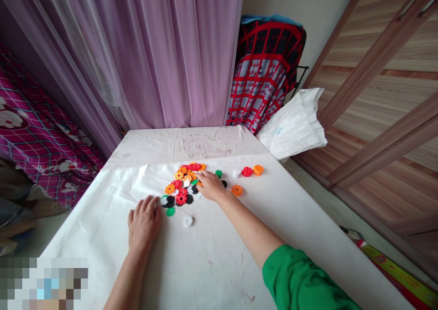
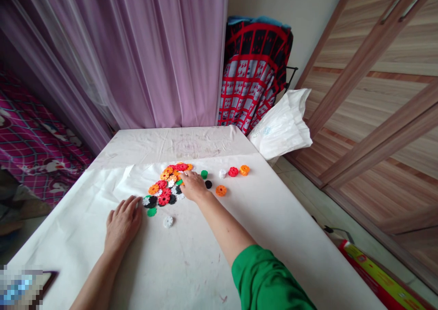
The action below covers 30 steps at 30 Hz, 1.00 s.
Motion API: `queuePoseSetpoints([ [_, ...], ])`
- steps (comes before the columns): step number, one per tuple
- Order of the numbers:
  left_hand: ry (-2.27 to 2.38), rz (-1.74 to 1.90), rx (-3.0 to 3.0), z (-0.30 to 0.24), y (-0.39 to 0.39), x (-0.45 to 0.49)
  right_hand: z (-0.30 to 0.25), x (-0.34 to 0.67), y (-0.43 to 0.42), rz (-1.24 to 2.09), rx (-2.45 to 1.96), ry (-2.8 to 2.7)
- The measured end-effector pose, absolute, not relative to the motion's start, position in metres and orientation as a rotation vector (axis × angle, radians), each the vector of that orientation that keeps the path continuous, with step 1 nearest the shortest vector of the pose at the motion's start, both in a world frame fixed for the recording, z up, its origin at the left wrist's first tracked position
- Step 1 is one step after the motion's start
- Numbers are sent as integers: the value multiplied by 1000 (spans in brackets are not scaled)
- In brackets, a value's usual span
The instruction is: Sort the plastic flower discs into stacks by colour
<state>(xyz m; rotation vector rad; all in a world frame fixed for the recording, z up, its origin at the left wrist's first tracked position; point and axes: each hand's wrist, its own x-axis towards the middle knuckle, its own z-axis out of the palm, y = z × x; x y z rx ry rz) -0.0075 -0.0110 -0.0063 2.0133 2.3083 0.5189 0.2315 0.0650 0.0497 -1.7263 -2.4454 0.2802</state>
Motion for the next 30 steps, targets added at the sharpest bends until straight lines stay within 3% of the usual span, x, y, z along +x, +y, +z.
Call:
queuePoseSetpoints([
  [8, 2280, 512, 2011, -8, -13, -11, 26, 187, 56, 300, -1551, -2502],
  [30, 2290, 457, 1978, -1, -11, -7, -10, 235, -24, 160, -1528, -2175],
])
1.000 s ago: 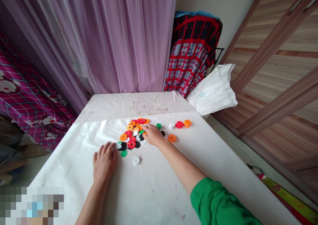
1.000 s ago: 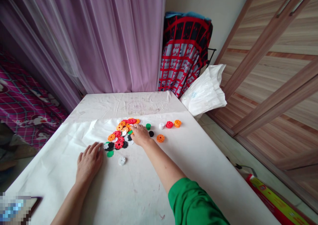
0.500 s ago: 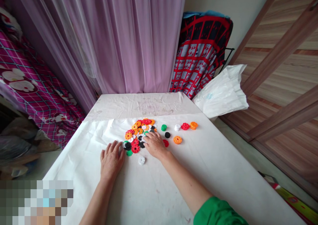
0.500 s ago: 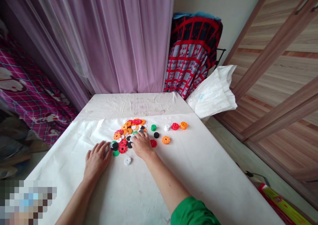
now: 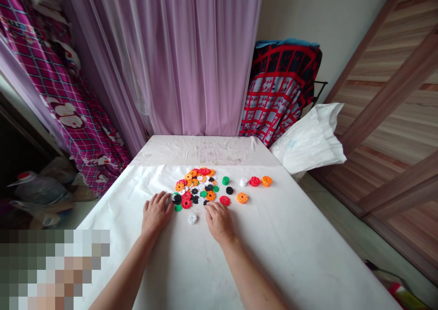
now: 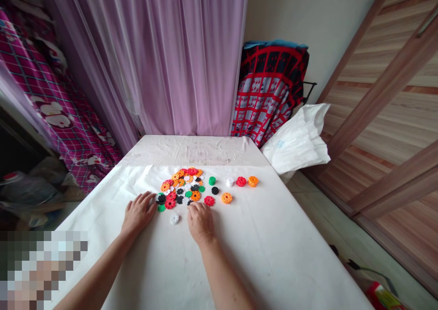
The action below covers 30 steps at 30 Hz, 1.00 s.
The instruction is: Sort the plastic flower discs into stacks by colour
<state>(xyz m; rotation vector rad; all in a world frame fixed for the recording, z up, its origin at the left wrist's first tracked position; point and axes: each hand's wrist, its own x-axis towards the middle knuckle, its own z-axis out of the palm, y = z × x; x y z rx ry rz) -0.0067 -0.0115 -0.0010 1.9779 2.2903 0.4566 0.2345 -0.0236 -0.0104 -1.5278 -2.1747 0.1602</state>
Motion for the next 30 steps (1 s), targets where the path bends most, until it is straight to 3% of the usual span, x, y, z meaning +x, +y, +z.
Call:
queuePoseSetpoints([
  [6, 2304, 469, 1955, 0, -11, -5, -9, 243, -3, 30, -1740, -1960],
  [15, 2311, 495, 1965, -12, -10, -10, 8, 232, 21, 148, -1912, -2066],
  [30, 2271, 547, 2054, -15, -15, -15, 18, 264, 27, -11, -1789, -1868],
])
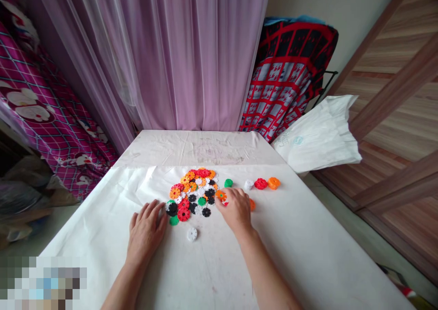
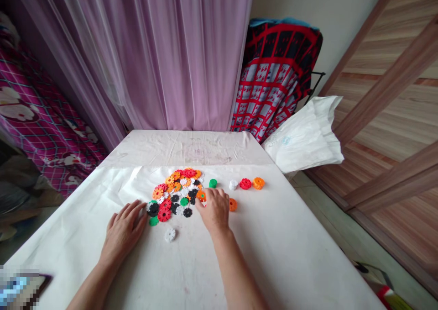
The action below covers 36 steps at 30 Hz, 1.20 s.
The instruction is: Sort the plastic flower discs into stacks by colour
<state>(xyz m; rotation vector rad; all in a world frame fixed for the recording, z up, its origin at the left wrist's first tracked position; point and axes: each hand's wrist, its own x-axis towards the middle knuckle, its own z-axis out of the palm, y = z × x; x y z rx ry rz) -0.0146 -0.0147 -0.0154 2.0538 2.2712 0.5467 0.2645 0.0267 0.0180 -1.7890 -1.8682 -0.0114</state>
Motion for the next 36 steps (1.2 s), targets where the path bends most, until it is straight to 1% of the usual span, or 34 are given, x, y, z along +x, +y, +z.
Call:
queuePoseSetpoints([
  [2, 2257, 532, 2074, -17, -14, -16, 27, 298, 29, 23, -1808, -1764],
  [6, 2249, 537, 2098, -19, -13, -18, 36, 361, 25, 303, -1972, -1652],
  [9, 2248, 541, 2097, -20, -12, -18, 32, 375, 20, 472, -1978, -1700],
  [11, 2250, 542, 2097, -20, -12, -19, 29, 371, 19, 511, -1961, -1741],
  [19, 2237, 549, 2110, -22, -13, -21, 26, 360, 22, 409, -2001, -1858],
  [26, 2226, 553, 2112, -20, -13, -21, 25, 367, 19, 510, -1974, -1866],
  [29, 2225, 554, 2106, -19, -13, -20, 30, 365, 18, 451, -1944, -1891],
  [33, 2233, 541, 2107, -18, -13, -19, 36, 339, 21, 319, -1824, -1938],
  [36, 2232, 526, 2113, -18, -13, -18, 36, 299, 27, 351, -1699, -2064],
])
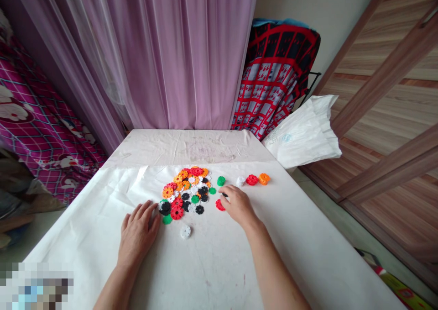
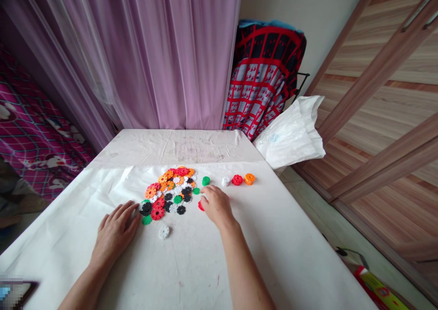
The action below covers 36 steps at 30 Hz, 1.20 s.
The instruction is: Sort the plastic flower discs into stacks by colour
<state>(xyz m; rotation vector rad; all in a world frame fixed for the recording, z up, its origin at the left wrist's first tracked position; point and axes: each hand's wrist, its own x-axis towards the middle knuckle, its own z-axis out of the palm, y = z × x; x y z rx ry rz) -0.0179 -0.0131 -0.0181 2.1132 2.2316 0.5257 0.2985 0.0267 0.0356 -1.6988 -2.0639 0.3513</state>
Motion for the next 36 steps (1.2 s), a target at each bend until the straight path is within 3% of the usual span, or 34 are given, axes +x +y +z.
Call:
queuePoseSetpoints([
  [9, 2206, 574, 2058, -15, -15, -15, 35, 224, 48, 377, -1899, -2230],
  [18, 2207, 597, 2011, -13, -15, -12, 25, 227, 26, 453, -1772, -2223],
  [25, 2197, 586, 2022, -11, -16, -12, 40, 246, 38, 316, -2069, -2144],
  [36, 2185, 609, 2013, -10, -17, -11, 48, 212, 64, 422, -2215, -2178],
])
